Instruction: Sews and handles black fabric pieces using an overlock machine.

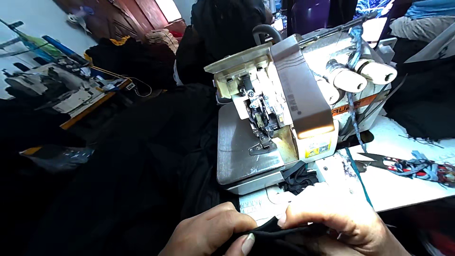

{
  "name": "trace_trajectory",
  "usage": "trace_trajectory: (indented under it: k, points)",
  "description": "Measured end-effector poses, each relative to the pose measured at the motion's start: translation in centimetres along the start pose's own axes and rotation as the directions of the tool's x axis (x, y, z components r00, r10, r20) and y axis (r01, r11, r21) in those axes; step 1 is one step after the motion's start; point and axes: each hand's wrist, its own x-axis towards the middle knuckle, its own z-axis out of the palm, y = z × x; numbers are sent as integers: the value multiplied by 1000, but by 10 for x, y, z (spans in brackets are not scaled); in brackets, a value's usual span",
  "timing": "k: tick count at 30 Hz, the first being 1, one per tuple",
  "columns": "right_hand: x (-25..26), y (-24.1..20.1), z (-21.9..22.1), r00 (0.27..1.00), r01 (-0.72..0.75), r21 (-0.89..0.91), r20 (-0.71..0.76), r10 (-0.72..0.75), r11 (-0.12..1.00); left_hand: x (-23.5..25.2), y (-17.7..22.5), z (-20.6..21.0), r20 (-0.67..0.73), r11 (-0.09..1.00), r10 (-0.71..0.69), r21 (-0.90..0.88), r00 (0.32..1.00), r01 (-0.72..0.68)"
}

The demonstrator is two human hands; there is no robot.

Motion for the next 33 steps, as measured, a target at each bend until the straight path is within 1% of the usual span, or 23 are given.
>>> trace_trajectory:
  k: [2,4,5,6,9,12,17,20,22,24,27,30,33]
  points:
    - [4,1,-5,998,18,7,59,-19,1000,1,-1,1,-7,1000,1,10,1000,0]
    - [10,0,-16,984,-5,-7,178,6,1000,1,-2,1,-9,1000,2,8,1000,-1]
    - [13,-1,-22,974,-16,-45,227,25,999,1,-1,1,-8,1000,-1,6,1000,1]
    - [15,-3,-27,969,-19,-94,245,42,995,2,-1,1,-8,1000,-1,5,1000,1]
    - [19,-3,-27,971,49,-179,240,-4,983,3,1,3,-3,1000,11,20,1000,-11]
    - [20,-4,-15,957,98,-164,286,-48,982,4,2,6,-6,999,28,36,1000,-28]
    - [22,3,-10,952,219,-203,257,-164,954,5,1,7,-11,998,44,51,999,-43]
    - [24,4,-11,934,288,-277,291,-206,917,3,-2,9,-23,998,47,38,999,-46]
    - [27,4,-12,931,305,-330,302,-206,893,4,-5,10,-22,999,41,29,999,-40]
    - [30,0,-12,940,276,-373,299,-167,886,5,-4,12,-30,998,33,48,999,-32]
    - [35,-6,-14,956,181,-362,284,-77,915,7,2,18,-121,996,31,82,992,-21]
    - [39,-5,-14,963,8,-206,266,48,978,10,0,19,-154,1000,3,25,988,1]
    - [41,-6,-18,932,-225,-50,280,230,973,13,-6,12,-89,992,-41,-123,995,30]
